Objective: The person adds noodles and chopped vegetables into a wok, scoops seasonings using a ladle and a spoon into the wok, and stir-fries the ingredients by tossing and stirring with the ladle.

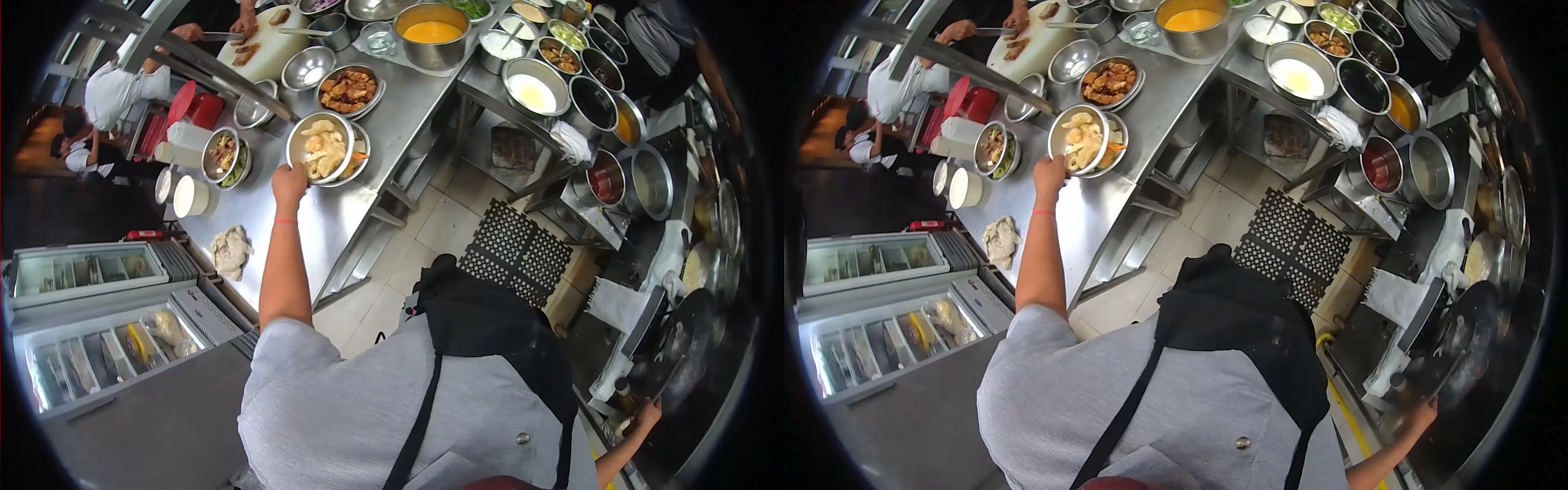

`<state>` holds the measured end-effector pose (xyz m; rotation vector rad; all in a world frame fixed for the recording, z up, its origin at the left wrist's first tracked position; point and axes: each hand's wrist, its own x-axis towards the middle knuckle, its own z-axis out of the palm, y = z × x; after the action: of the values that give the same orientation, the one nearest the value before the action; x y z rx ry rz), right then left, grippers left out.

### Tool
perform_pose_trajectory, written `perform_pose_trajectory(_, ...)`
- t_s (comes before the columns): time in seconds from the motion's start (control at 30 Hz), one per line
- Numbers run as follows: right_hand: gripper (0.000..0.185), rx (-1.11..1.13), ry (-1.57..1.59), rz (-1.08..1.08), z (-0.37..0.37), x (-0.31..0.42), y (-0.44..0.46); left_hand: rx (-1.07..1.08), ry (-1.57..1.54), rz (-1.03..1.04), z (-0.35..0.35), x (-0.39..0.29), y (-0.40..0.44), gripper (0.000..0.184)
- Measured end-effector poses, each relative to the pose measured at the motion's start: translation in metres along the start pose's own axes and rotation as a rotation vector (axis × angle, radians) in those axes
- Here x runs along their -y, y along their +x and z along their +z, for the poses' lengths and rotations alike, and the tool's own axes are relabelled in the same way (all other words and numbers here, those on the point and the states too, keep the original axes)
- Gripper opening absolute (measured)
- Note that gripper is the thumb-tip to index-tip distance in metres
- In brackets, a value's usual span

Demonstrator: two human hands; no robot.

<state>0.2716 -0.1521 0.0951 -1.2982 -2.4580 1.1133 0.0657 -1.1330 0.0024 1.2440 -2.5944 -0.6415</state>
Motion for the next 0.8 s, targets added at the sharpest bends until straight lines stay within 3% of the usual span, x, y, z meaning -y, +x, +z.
perform_pose_trajectory(0.07, 0.04, -0.094, -0.023, -0.024, 0.013, -0.011, 0.023, -0.14, -0.084, 0.005, -0.02, -0.019, -0.022, 0.04)
perform_pose_trajectory(0.13, 0.044, -0.189, -0.557, -0.268, 0.014, -0.032, 0.039, -0.201, -0.06, -0.021, -0.027, -0.018, -0.034, 0.039)
perform_pose_trajectory(0.17, 0.044, -0.183, -0.551, -0.271, 0.018, -0.023, 0.033, -0.255, -0.042, -0.038, -0.031, -0.017, -0.034, 0.037)
perform_pose_trajectory(0.2, 0.044, -0.118, -0.526, -0.126, 0.028, 0.024, -0.005, -0.26, -0.039, -0.041, -0.032, -0.014, -0.033, 0.037)
perform_pose_trajectory(0.23, 0.045, -0.055, -0.503, 0.021, 0.033, 0.051, -0.03, -0.4, 0.035, 0.09, -0.03, -0.009, -0.033, 0.034)
perform_pose_trajectory(0.27, 0.045, -0.054, -0.509, 0.019, 0.03, 0.048, -0.039, -0.536, 0.109, 0.221, -0.028, -0.003, -0.033, 0.03)
perform_pose_trajectory(0.3, 0.045, 0.011, -0.31, 0.038, 0.024, 0.038, -0.048, -0.533, 0.11, 0.215, -0.025, 0.004, -0.028, 0.03)
perform_pose_trajectory(0.33, 0.045, 0.078, -0.111, 0.053, 0.016, 0.024, -0.053, -0.381, -0.144, 0.126, -0.023, 0.013, -0.018, 0.026)
perform_pose_trajectory(0.37, 0.044, 0.055, -0.11, 0.085, 0.01, -0.004, -0.047, -0.232, -0.395, 0.035, -0.023, 0.019, -0.012, 0.021)
perform_pose_trajectory(0.4, 0.043, 0.076, -0.111, 0.213, 0.016, 0.021, -0.069, -0.127, -0.634, -0.105, -0.044, -0.004, -0.028, 0.016)
perform_pose_trajectory(0.43, 0.043, 0.096, -0.104, 0.344, 0.027, 0.051, -0.096, -0.134, -0.633, -0.107, -0.048, 0.006, -0.03, 0.016)
perform_pose_trajectory(0.5, 0.041, 0.102, 0.046, 0.209, 0.006, -0.01, -0.039, -0.287, -0.77, -0.126, -0.059, 0.03, -0.028, 0.016)
perform_pose_trajectory(0.57, 0.041, 0.09, 0.027, 0.187, 0.008, 0.014, -0.018, -0.346, -0.758, -0.149, -0.073, 0.066, -0.037, 0.014)
perform_pose_trajectory(0.7, 0.043, -0.043, 0.006, 0.093, 0.028, -0.009, 0.03, -0.415, -0.805, -0.358, -0.071, 0.108, -0.062, 0.01)
perform_pose_trajectory(0.8, 0.045, -0.054, 0.134, 0.133, 0.034, -0.005, 0.009, -0.459, -1.034, -0.479, -0.046, 0.138, -0.061, 0.023)
